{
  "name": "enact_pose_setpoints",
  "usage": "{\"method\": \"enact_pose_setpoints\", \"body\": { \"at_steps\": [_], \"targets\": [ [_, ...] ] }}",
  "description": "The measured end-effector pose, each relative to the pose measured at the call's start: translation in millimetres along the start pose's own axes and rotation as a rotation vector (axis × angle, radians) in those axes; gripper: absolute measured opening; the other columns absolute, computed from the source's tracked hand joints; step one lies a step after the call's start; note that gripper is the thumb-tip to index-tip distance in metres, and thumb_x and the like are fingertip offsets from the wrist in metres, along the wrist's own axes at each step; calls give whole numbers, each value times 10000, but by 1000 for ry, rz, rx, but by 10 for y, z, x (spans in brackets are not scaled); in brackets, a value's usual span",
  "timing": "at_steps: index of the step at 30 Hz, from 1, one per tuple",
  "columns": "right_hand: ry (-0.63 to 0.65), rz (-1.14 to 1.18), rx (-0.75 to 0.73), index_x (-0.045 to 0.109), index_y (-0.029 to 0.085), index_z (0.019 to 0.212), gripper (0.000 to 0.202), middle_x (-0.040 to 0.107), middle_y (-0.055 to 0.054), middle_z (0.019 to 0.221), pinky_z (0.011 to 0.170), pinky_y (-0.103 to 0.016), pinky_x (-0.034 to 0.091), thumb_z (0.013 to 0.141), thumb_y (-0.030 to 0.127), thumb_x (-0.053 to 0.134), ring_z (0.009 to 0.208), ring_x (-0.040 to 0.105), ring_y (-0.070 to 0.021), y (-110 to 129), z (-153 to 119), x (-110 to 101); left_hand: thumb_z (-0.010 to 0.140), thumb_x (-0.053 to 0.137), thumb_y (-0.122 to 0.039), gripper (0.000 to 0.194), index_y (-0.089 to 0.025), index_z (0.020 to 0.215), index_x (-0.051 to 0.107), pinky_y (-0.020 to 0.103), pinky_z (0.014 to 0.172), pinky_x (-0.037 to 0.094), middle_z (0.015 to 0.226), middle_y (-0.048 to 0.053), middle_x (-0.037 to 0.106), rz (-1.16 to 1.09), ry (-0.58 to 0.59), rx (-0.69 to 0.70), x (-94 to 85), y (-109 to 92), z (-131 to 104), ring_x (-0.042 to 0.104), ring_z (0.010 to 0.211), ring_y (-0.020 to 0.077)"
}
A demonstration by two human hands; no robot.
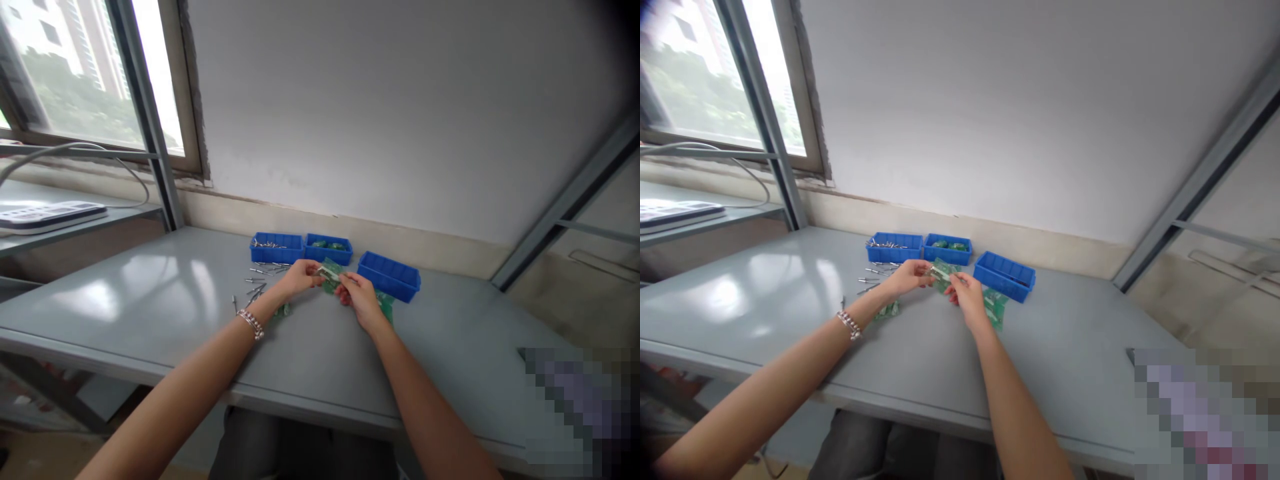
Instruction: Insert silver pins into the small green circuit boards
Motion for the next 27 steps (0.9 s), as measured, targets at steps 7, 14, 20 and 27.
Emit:
{"method": "enact_pose_setpoints", "body": {
  "at_steps": [7, 14, 20, 27],
  "targets": [
    [-9, 35, 26, 540, 158, 778, 365, 597, -46, 645, 383, -188, 299, 633, 486, 612, 451, 479, -110, 15, -15, 10, 654, 564, -170, 101, -95, 721, 561, 185, 535, 373, 658, 11, 573, 19, -7, 26, 3, 4, 1, 497, 584, 81],
    [-29, 69, 18, 589, 143, 732, 355, 584, -52, 680, 395, -190, 313, 610, 473, 639, 514, 514, -128, 41, -34, 1, 608, 433, 3, 234, -101, 708, 617, 205, 691, 402, 777, 29, 619, 52, -68, 120, -60, -22, 27, 537, 717, 98],
    [-38, 20, -60, 523, 167, 773, 319, 530, 19, 628, 394, -174, 296, 530, 298, 683, 502, 492, -106, 79, -40, -14, 659, 386, -36, 306, -110, 858, 606, 187, 542, 379, 640, 11, 573, 15, -43, 52, -41, -21, 17, 493, 564, 81],
    [-85, -14, -109, 466, 184, 839, 349, 513, 37, 622, 385, -178, 320, 547, 252, 644, 456, 465, -94, 90, -31, -35, 685, 512, -150, 203, -111, 876, 569, 190, 530, 385, 576, -10, 517, 11, -45, -11, -17, 22, 20, 488, 544, 82]
  ]
}}
Point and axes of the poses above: each hand's wrist, its own z-axis towards the middle knuckle, its own x-axis out of the palm, y = z × x, the point moved 5 cm from there along z, towards the middle knuckle
